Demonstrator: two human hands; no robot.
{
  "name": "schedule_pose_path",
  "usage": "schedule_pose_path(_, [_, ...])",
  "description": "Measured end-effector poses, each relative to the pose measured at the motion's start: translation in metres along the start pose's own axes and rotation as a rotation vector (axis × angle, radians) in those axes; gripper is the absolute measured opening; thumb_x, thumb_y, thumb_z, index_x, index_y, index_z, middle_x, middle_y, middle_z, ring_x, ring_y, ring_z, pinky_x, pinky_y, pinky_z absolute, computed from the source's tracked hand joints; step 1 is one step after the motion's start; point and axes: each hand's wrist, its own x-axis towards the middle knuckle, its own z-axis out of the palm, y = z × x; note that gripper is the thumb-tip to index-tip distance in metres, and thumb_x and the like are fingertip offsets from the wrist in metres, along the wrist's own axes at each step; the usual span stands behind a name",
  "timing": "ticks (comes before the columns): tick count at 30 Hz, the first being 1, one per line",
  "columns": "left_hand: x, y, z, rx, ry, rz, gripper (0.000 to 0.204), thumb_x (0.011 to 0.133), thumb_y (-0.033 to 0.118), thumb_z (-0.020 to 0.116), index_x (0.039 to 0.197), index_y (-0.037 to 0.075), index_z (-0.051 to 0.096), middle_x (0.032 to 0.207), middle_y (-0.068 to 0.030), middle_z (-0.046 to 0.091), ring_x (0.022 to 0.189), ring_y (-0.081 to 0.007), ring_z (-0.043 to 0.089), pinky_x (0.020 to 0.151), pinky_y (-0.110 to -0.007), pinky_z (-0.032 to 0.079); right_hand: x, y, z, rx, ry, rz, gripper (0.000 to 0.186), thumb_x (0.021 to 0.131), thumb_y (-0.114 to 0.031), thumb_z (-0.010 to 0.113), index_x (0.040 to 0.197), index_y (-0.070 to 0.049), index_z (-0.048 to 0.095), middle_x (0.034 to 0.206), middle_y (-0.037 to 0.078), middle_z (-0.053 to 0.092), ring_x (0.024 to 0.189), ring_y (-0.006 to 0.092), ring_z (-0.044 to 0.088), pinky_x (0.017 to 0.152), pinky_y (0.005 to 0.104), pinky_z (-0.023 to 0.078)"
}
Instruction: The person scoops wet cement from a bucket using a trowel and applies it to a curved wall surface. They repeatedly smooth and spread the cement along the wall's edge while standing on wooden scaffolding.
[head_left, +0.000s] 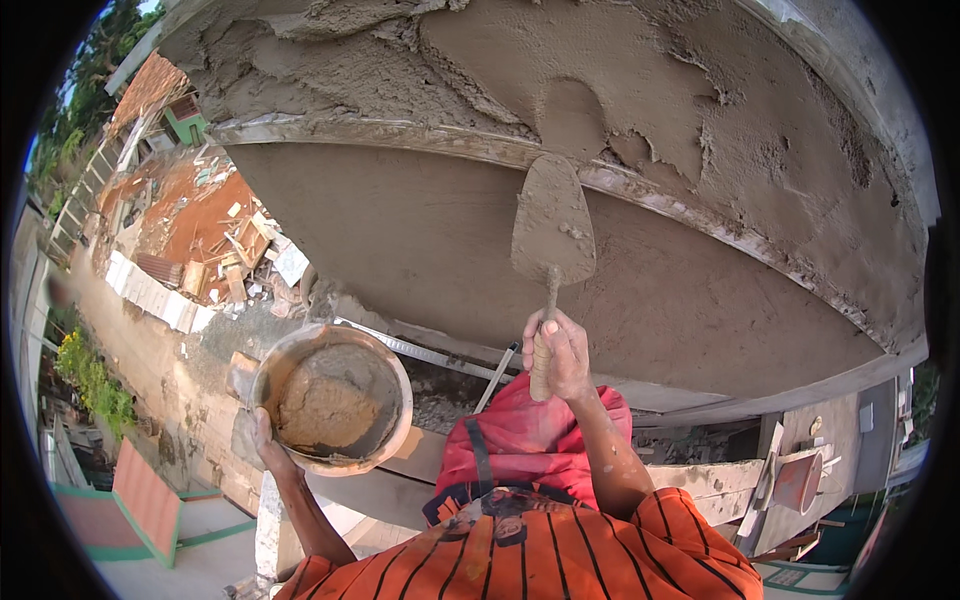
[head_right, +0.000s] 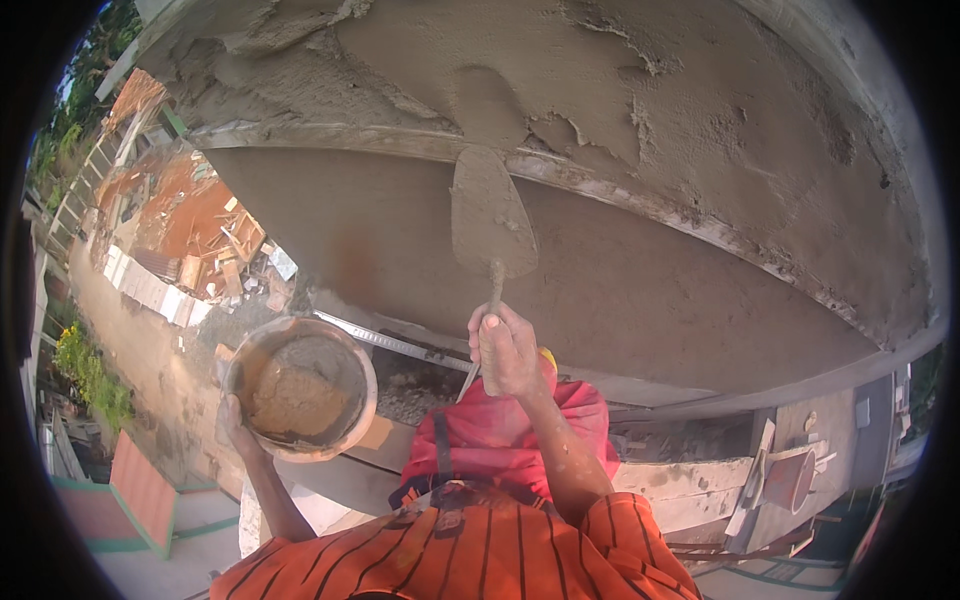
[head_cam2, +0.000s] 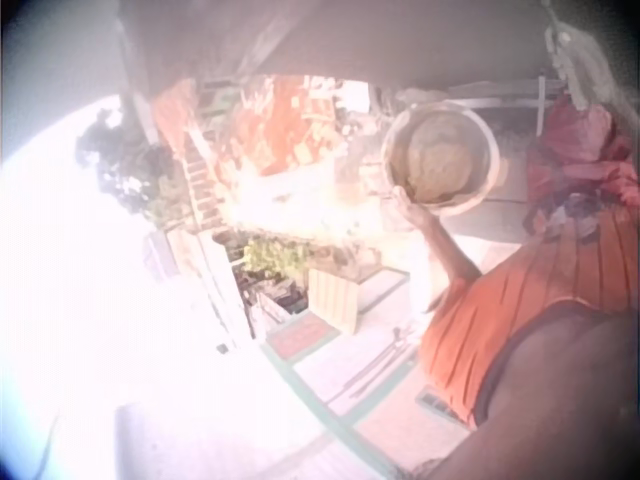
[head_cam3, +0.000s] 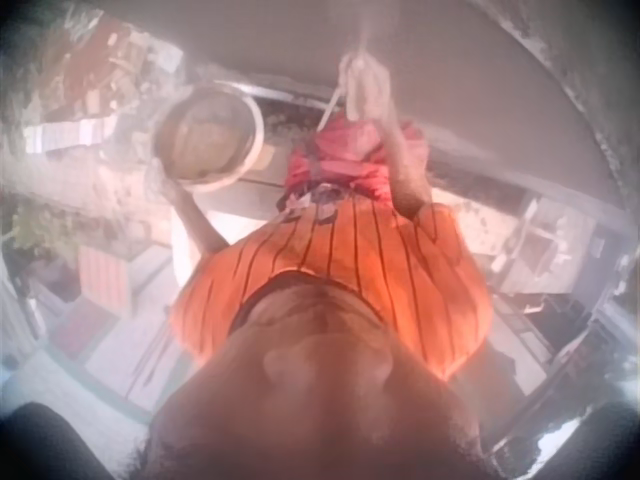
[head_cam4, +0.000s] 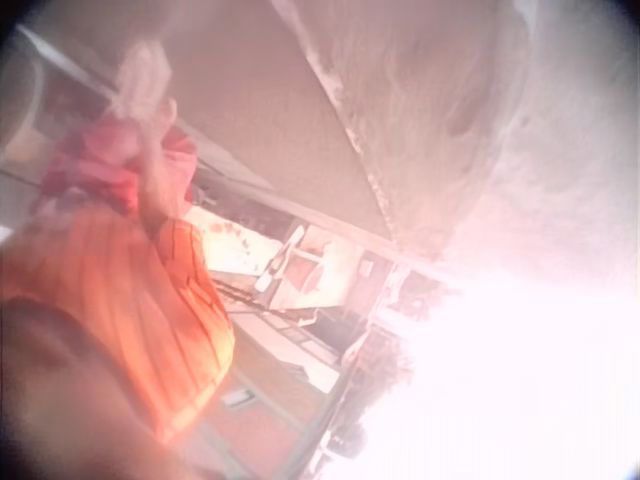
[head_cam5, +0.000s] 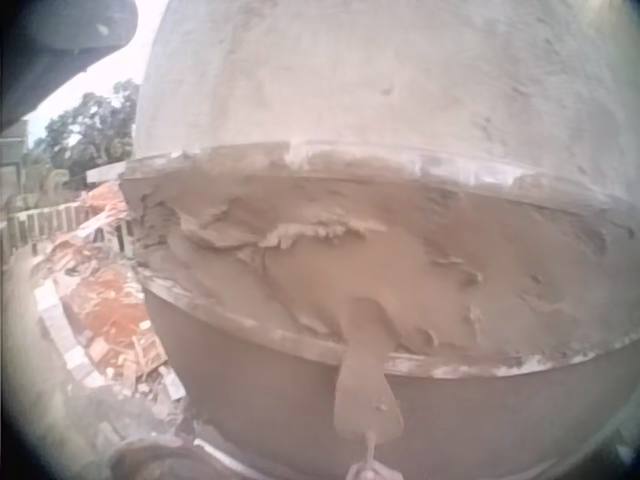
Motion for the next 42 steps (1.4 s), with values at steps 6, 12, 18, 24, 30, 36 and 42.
schedule_pose_path(6, [0.004, 0.0, 0.003, 0.104, -0.029, -0.003, 0.055, 0.094, 0.031, 0.056, 0.139, 0.0, 0.043, 0.132, -0.0135, 0.051, 0.118, -0.0265, 0.052, 0.1, -0.041, 0.043, 0.019, -0.028, 0.044, -0.544, 0.04, -0.222, 0.04, 0.101, -0.038, 0.045, 0.091, -0.001, 0.056, 0.065, 0.002, 0.054, 0.058, 0.0106, 0.054, 0.053, 0.0295, 0.045])
schedule_pose_path(12, [0.011, -0.006, -0.009, 0.042, -0.038, 0.014, 0.059, 0.094, 0.032, 0.056, 0.141, 0.001, 0.041, 0.134, -0.0138, 0.05, 0.12, -0.027, 0.051, 0.101, -0.04, 0.042, 0.03, -0.072, 0.003, -0.308, 0.333, -0.328, 0.045, 0.1, -0.045, 0.043, 0.09, -0.003, 0.054, 0.068, 0.003, 0.054, 0.055, 0.0101, 0.052, 0.051, 0.0256, 0.043])
schedule_pose_path(18, [0.014, -0.006, -0.015, 0.111, -0.004, 0.021, 0.056, 0.096, 0.034, 0.053, 0.14, 0.0, 0.043, 0.132, -0.0129, 0.051, 0.119, -0.0265, 0.052, 0.102, -0.04, 0.042, -0.007, -0.051, -0.059, 0.008, 0.389, -0.303, 0.046, 0.1, -0.046, 0.043, 0.092, -0.002, 0.053, 0.07, 0.006, 0.055, 0.057, 0.0119, 0.055, 0.051, 0.0271, 0.046])
schedule_pose_path(24, [0.004, 0.001, 0.007, 0.111, -0.007, 0.046, 0.055, 0.094, 0.031, 0.056, 0.137, -0.001, 0.046, 0.131, -0.0128, 0.052, 0.117, -0.0259, 0.053, 0.1, -0.04, 0.043, -0.009, -0.08, -0.031, 0.026, 0.517, -0.427, 0.041, 0.1, -0.043, 0.046, 0.086, -0.004, 0.049, 0.067, 0.006, 0.055, 0.057, 0.0167, 0.058, 0.051, 0.0309, 0.047])
schedule_pose_path(30, [0.006, -0.003, 0.02, 0.006, -0.088, 0.05, 0.054, 0.094, 0.031, 0.057, 0.136, -0.002, 0.046, 0.129, -0.0127, 0.053, 0.117, -0.0264, 0.053, 0.101, -0.04, 0.043, 0.03, -0.131, 0.007, -1.034, 0.207, -0.394, 0.034, 0.097, -0.032, 0.056, 0.085, -0.001, 0.049, 0.066, 0.019, 0.059, 0.058, 0.0383, 0.06, 0.054, 0.0464, 0.046])
schedule_pose_path(36, [0.015, -0.011, -0.01, -0.022, -0.084, 0.035, 0.054, 0.094, 0.031, 0.059, 0.135, -0.002, 0.046, 0.127, -0.016, 0.054, 0.111, -0.0286, 0.057, 0.094, -0.043, 0.05, 0.017, -0.204, -0.026, -1.088, 0.267, -0.263, 0.041, 0.097, -0.036, 0.057, 0.081, 0.001, 0.048, 0.065, 0.022, 0.054, 0.057, 0.0415, 0.052, 0.056, 0.0462, 0.043])
schedule_pose_path(42, [0.023, -0.022, -0.012, -0.044, -0.071, 0.0, 0.058, 0.095, 0.036, 0.057, 0.136, -0.003, 0.045, 0.127, -0.0173, 0.054, 0.113, -0.0297, 0.057, 0.096, -0.042, 0.049, 0.015, -0.224, -0.065, -0.993, 0.325, -0.346, 0.05, 0.098, -0.042, 0.053, 0.077, 0.003, 0.049, 0.06, 0.018, 0.045, 0.054, 0.028, 0.043, 0.056, 0.0402, 0.041])
